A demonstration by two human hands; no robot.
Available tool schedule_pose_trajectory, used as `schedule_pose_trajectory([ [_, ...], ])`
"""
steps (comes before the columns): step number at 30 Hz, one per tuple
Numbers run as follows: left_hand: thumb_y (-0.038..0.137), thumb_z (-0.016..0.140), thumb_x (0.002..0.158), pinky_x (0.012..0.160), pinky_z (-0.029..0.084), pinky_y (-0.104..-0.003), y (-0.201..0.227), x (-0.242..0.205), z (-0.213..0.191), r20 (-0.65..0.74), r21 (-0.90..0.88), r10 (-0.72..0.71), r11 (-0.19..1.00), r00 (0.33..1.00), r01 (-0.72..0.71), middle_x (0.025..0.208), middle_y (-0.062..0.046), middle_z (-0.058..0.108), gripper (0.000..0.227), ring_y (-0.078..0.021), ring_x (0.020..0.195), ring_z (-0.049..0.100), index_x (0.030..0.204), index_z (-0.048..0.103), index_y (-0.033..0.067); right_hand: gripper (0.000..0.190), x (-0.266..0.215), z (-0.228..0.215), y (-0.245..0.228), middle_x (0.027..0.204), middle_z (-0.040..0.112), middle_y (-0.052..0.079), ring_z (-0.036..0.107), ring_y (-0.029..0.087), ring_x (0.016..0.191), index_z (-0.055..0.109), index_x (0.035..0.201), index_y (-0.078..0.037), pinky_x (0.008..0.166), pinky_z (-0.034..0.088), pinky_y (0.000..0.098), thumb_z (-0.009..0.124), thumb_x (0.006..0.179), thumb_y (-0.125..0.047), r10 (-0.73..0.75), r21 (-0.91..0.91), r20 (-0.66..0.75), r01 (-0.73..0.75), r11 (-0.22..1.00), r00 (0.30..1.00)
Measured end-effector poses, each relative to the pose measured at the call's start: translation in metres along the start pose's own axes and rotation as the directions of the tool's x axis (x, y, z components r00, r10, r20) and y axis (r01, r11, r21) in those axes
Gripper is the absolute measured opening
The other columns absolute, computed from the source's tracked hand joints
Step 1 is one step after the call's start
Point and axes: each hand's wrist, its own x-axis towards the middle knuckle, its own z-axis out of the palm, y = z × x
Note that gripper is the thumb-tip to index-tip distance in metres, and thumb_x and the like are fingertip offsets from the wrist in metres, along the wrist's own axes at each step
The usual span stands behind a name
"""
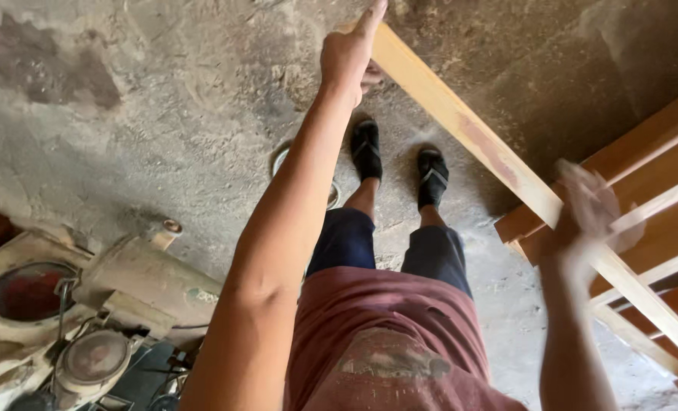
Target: The person sands a wooden frame with sandpaper, then retrieves a paint can and brush. They apply a coat of varnish to the frame using the brush, covering the surface evenly.
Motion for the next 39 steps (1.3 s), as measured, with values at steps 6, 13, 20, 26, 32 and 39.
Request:
schedule_pose_trajectory([
  [6,0.029,0.072,0.071,0.040,0.060,-0.033,0.011,-0.007,0.006,-0.114,-0.060,0.116,0.991,0.987,-0.123,0.080,-0.024,0.077,0.050,-0.0298,0.064,0.081,0.101,0.071,-0.0110,0.036,-0.130,0.007,0.189,0.130,0.072,0.018,0.071,0.027,0.123,0.065,0.129,0.005,0.105,0.056,0.0447,0.047,0.106,-0.017,0.695,0.581,-0.312,-0.449,0.679,0.647],
  [13,0.011,0.072,0.081,0.076,0.069,-0.043,-0.048,-0.022,-0.051,0.003,-0.475,0.078,0.878,0.997,-0.068,0.110,-0.026,0.070,0.048,-0.0350,0.098,0.075,0.119,0.060,-0.0152,0.048,-0.172,0.045,0.182,0.123,0.071,0.026,0.075,0.042,0.112,0.064,0.129,0.006,0.091,0.059,0.0600,0.049,0.091,-0.021,0.969,0.965,0.221,-0.166,-0.202,0.107],
  [20,0.004,0.072,0.092,0.074,0.059,-0.040,-0.135,0.026,-0.074,0.000,-0.672,0.190,0.727,0.982,-0.141,0.110,-0.019,0.068,0.034,-0.0291,0.095,0.068,0.121,0.062,-0.0101,0.056,-0.192,0.084,0.165,0.138,0.065,0.032,0.067,0.051,0.123,0.055,0.142,0.009,0.104,0.056,0.0668,0.057,0.090,-0.011,0.810,0.885,0.426,0.001,-0.466,0.403],
  [26,0.006,0.072,0.089,0.078,0.063,-0.041,-0.141,0.033,-0.075,-0.019,-0.648,0.164,0.749,0.986,-0.137,0.109,-0.017,0.069,0.037,-0.0275,0.097,0.071,0.122,0.062,-0.0076,0.048,-0.188,0.091,0.167,0.132,0.065,0.031,0.071,0.048,0.116,0.057,0.139,0.009,0.099,0.061,0.0644,0.055,0.094,-0.008,0.862,0.918,0.381,-0.024,-0.397,0.335],
  [32,0.008,0.071,0.087,0.079,0.061,-0.040,-0.142,0.041,-0.077,-0.016,-0.634,0.101,0.768,0.995,-0.088,0.108,-0.015,0.071,0.040,-0.0266,0.097,0.070,0.123,0.062,-0.0056,0.045,-0.175,0.099,0.157,0.125,0.066,0.029,0.073,0.047,0.109,0.055,0.133,0.004,0.087,0.062,0.0642,0.046,0.094,-0.017,0.910,0.910,0.413,0.020,-0.414,0.046],
  [39,0.015,0.075,0.094,0.090,0.061,-0.041,-0.151,0.051,-0.071,0.017,-0.629,0.223,0.760,0.975,-0.163,0.115,-0.016,0.070,0.042,-0.0275,0.106,0.069,0.126,0.060,-0.0070,0.053,-0.188,0.122,0.174,0.134,0.054,0.031,0.065,0.049,0.119,0.047,0.138,0.003,0.091,0.062,0.0664,0.033,0.099,-0.031,0.935,0.937,0.343,0.043,-0.348,0.087],
])
